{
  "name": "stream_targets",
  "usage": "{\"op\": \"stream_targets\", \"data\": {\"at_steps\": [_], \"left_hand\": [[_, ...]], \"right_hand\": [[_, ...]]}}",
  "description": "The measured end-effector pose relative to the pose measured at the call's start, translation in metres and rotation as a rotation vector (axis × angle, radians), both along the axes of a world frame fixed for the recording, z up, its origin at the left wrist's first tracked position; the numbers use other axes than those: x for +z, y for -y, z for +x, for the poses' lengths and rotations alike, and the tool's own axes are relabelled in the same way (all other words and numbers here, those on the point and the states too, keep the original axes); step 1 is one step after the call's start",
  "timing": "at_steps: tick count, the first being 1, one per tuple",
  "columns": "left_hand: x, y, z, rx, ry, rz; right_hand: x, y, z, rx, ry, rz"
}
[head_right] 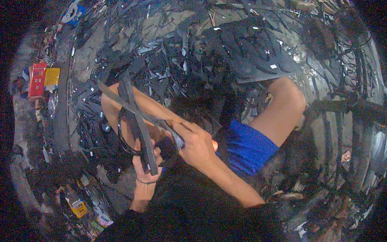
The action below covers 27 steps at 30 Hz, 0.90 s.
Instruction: The person sits on the floor and uses a large knife to cut strips of black rubber material. They repeatedly slice the rubber into smaller pieces and place them on the surrounding pile.
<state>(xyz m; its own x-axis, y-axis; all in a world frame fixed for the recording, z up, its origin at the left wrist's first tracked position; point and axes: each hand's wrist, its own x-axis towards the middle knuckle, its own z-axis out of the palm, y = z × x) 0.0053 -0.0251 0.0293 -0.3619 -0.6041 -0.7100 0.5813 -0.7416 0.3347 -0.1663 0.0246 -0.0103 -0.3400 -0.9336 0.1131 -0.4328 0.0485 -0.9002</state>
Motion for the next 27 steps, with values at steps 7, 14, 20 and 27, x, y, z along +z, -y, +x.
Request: {"op": "stream_targets", "data": {"at_steps": [7, 14, 20, 27], "left_hand": [[-0.010, -0.015, 0.004, -0.056, 0.137, 0.037], [-0.016, -0.033, 0.026, -0.385, 0.402, -0.401], [0.006, 0.038, -0.012, -0.478, 0.199, -0.620], [0.036, 0.097, -0.033, -0.349, 0.482, -0.672]], "right_hand": [[-0.007, 0.099, 0.001, -0.139, -0.028, -0.073], [-0.008, 0.117, -0.068, -0.029, 0.555, 0.261], [0.042, 0.044, -0.045, 0.035, 0.597, 0.314], [0.051, 0.015, -0.055, -0.179, 0.407, 0.105]]}}
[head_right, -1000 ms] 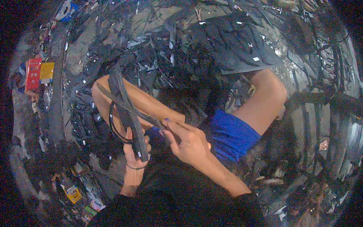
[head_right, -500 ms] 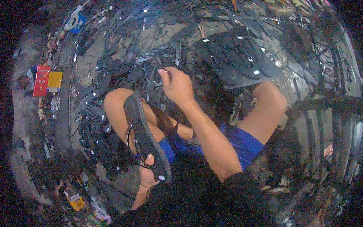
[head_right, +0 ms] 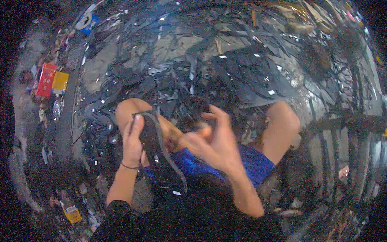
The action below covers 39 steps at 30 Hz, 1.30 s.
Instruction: The person sits on the floor and uses a large knife to cut strips of black rubber material. They repeatedly slice the rubber into smaller pieces and place them on the surrounding pile.
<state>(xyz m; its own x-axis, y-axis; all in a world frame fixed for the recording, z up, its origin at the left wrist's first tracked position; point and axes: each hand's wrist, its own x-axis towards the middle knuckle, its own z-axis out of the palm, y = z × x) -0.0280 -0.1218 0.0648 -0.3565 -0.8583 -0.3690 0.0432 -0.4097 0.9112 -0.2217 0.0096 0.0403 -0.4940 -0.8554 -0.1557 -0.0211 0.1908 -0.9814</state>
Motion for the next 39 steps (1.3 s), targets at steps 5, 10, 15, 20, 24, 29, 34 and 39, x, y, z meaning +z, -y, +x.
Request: {"op": "stream_targets", "data": {"at_steps": [5, 10, 15, 20, 24, 29, 34, 39], "left_hand": [[0.037, 0.019, 0.011, 0.138, 0.028, 0.091], [0.035, 0.005, 0.036, -0.009, -0.004, 0.110], [0.022, -0.012, 0.038, 0.040, 0.060, 0.162], [0.014, -0.022, 0.037, -0.073, -0.071, 0.035], [0.017, -0.019, 0.040, -0.256, 0.146, 0.003], [0.019, -0.024, 0.024, -0.337, -0.003, 0.081], [0.037, -0.027, -0.002, -0.513, 0.013, -0.077], [0.048, -0.031, -0.033, -0.684, 0.032, -0.197]], "right_hand": [[-0.015, -0.053, -0.012, -0.035, -0.484, -0.001], [-0.002, -0.070, 0.025, 0.232, -0.383, -0.199], [-0.019, -0.106, 0.034, 0.305, -0.302, -0.049], [-0.014, -0.085, 0.030, 0.206, -0.621, -0.095], [0.022, -0.062, 0.011, 0.225, -0.634, -0.085], [0.075, -0.037, -0.021, 0.367, -0.547, 0.000], [0.108, -0.009, -0.046, 0.531, -0.352, 0.090], [0.102, 0.029, -0.061, 0.709, -0.187, 0.054]]}}
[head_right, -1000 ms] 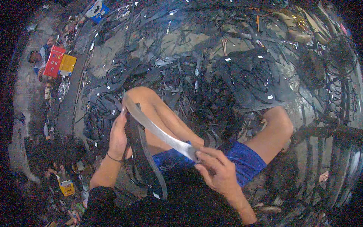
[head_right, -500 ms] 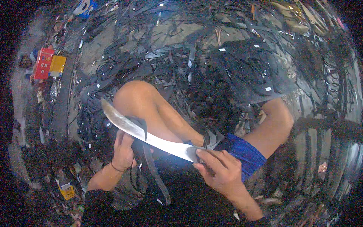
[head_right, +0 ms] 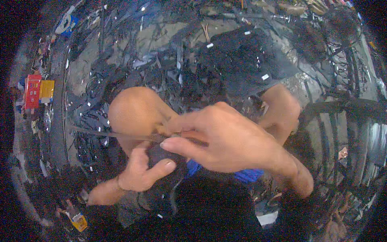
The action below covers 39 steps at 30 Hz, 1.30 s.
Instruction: The person sits on the floor and uses a large knife to cut strips of black rubber material. They repeatedly slice the rubber into smaller pieces and place them on the surrounding pile.
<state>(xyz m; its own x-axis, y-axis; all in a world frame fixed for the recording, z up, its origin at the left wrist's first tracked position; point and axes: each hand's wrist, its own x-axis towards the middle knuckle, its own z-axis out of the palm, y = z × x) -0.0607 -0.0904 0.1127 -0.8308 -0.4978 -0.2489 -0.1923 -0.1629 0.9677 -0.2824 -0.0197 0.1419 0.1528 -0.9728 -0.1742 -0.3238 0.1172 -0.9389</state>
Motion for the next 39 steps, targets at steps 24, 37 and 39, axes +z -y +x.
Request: {"op": "stream_targets", "data": {"at_steps": [24, 37, 39], "left_hand": [[-0.008, -0.008, 0.061, 0.018, 0.107, 0.057], [0.038, 0.004, 0.016, -0.319, 0.235, -0.268], [0.071, 0.033, -0.012, -0.505, 0.383, -0.227]], "right_hand": [[-0.036, -0.132, 0.034, -0.238, -0.136, -0.043], [-0.029, -0.071, 0.019, -0.035, 0.212, -0.137], [-0.046, -0.070, 0.024, -0.122, 0.339, -0.238]]}}
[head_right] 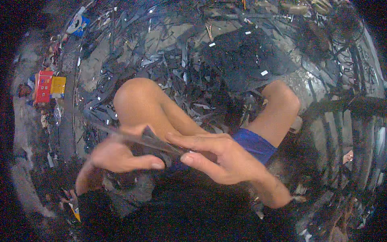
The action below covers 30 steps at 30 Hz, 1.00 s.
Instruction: The person sits on the floor and uses a large knife to cut strips of black rubber material. They repeatedly slice the rubber into smaller pieces and place them on the surrounding pile.
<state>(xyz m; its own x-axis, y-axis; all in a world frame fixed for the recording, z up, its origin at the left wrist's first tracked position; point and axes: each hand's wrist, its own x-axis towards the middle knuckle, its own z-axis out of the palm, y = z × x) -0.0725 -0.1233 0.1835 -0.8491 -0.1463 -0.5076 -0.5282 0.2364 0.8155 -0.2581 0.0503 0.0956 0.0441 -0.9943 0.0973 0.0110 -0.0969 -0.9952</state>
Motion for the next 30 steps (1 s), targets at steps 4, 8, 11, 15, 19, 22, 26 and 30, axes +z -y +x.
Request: {"op": "stream_targets", "data": {"at_steps": [4, 8, 11, 15, 19, 22, 26, 30], "left_hand": [[0.024, 0.001, 0.013, 0.177, -0.378, -0.318], [-0.092, -0.085, 0.047, 0.774, -0.444, 0.701], [-0.114, -0.085, -0.010, 1.454, -0.684, 0.879], [-0.108, -0.062, -0.046, 1.548, -0.786, 0.873], [-0.122, -0.054, -0.029, 1.496, -0.748, 0.966], [-0.149, -0.069, -0.009, 1.437, -0.735, 0.986], [-0.153, -0.081, 0.002, 1.580, -0.639, 0.953], [-0.170, -0.091, 0.022, 1.431, -0.666, 0.915]], "right_hand": [[-0.029, -0.007, 0.014, -0.165, 0.209, 0.060], [-0.036, -0.011, 0.036, -0.164, 0.435, 0.303], [-0.038, -0.016, 0.032, -0.293, 0.178, 0.115], [-0.037, -0.026, 0.047, -0.631, -0.226, 0.054], [-0.045, -0.079, 0.060, -0.712, -0.538, 0.117], [-0.042, -0.091, 0.062, -0.684, -0.590, 0.173], [-0.023, -0.093, 0.063, -0.618, -0.520, 0.271], [-0.013, -0.085, 0.063, -0.603, -0.514, 0.293]]}}
